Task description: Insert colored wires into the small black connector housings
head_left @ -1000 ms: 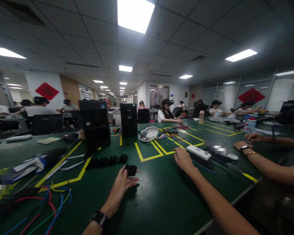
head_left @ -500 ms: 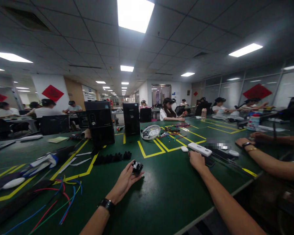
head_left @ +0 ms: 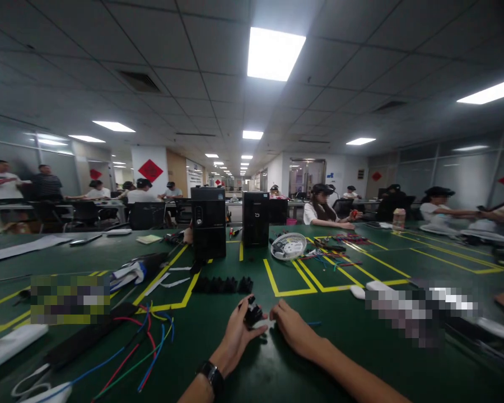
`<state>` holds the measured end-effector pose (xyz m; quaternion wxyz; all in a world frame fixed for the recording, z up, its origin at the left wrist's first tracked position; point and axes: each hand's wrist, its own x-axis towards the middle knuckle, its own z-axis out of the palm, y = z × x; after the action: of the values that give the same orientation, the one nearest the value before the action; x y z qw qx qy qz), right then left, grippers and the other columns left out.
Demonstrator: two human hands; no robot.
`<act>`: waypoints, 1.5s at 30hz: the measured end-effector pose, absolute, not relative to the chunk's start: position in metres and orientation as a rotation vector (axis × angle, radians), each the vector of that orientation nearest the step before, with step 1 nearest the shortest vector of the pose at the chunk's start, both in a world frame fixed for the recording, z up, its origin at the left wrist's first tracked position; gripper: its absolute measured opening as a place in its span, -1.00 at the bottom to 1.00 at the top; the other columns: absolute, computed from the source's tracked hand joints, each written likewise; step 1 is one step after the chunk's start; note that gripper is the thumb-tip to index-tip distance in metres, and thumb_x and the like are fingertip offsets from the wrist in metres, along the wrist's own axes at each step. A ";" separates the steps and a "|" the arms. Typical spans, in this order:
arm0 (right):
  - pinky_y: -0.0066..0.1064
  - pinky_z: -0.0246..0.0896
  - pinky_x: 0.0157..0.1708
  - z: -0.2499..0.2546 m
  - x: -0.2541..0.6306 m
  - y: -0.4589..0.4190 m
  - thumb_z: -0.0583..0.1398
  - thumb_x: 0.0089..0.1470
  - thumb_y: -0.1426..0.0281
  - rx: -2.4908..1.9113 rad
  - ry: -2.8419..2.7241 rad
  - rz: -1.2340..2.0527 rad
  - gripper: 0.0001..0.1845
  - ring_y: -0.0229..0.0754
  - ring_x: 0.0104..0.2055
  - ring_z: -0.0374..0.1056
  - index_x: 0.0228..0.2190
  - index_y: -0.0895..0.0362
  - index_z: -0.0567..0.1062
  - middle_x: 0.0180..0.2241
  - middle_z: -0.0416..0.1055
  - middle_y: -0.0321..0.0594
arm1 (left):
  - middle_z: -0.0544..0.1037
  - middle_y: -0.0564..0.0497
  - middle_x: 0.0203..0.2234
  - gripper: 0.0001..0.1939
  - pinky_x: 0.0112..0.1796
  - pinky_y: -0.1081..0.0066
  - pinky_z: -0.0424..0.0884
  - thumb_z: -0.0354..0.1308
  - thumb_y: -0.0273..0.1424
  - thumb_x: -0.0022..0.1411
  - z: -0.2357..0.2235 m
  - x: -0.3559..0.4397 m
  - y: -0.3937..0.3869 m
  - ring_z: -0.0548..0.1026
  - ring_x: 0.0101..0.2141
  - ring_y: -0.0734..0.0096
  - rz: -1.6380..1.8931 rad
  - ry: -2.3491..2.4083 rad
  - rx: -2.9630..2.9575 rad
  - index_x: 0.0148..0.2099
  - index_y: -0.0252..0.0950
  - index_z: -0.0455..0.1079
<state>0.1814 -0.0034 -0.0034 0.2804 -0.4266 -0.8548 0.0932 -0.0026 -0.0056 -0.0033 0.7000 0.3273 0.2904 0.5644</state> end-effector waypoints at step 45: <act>-0.56 -0.23 -0.75 0.000 0.122 -0.024 0.06 0.08 -0.05 -0.709 -1.590 1.571 -0.47 -0.46 -0.79 -0.04 -0.39 0.22 0.35 -0.67 0.35 -0.32 | 0.52 -0.09 -0.35 -0.74 -0.27 0.37 0.40 0.06 -0.34 0.16 0.009 0.004 -0.009 0.51 -0.35 0.33 1.500 0.414 0.400 -0.17 -0.38 0.41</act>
<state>0.1217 -0.0239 -0.0001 0.3879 -0.2785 -0.6248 0.6177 0.0041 -0.0093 0.0093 0.6943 0.1793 0.1853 0.6719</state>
